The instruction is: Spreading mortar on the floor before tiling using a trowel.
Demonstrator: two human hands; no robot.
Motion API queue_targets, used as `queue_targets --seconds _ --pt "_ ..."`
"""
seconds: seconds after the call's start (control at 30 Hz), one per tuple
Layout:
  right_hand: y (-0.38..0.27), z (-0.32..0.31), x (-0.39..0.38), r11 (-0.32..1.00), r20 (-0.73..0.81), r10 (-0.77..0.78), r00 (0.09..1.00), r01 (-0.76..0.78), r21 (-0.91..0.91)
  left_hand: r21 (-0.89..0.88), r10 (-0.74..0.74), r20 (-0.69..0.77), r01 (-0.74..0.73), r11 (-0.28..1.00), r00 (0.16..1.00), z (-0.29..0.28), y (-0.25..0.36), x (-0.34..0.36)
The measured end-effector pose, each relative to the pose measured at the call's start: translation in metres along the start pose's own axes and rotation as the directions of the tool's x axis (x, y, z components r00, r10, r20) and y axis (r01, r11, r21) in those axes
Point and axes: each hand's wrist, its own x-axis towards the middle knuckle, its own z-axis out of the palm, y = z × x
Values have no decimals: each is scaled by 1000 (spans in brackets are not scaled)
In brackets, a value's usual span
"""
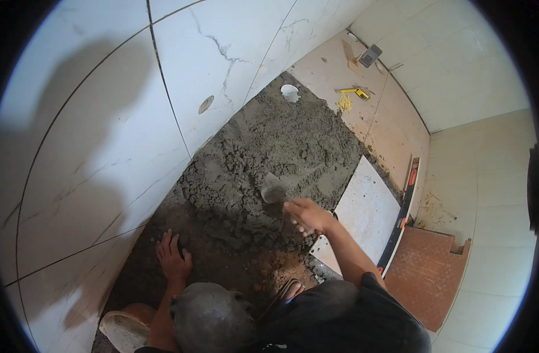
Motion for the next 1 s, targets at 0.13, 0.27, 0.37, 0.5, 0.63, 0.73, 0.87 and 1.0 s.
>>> queue_targets --seconds 0.13,0.27,0.37,0.5,0.63,0.73,0.87,1.0 --pt "-12 -32 -12 987 76 -55 996 43 156 2 3 -5 -3 1000 1000 3 0 1" --pt "-52 -61 -41 902 12 -284 959 263 343 -9 6 -27 -6 1000 1000 4 -5 -4" --pt "-92 -73 -61 789 -114 -427 897 432 438 -14 15 -15 -15 1000 1000 4 -6 -3" --pt "-141 -72 -52 611 -406 -510 758 652 450 -16 -10 -6 10 1000 1000 -5 2 -1" --pt "-181 -55 44 471 -563 -430 706 707 527 10 -11 -17 11 1000 1000 -2 -7 -4" --pt "-175 -90 164 498 -549 -372 748 660 562 -26 0 24 0 1000 1000 4 5 7" --pt "-171 -96 195 354 -602 -309 736 677 645 -13 -11 10 11 1000 1000 -1 -2 4" --pt "-143 -140 196 721 -590 -174 788 510 469 -20 -35 36 36 999 999 -3 -1 -5"
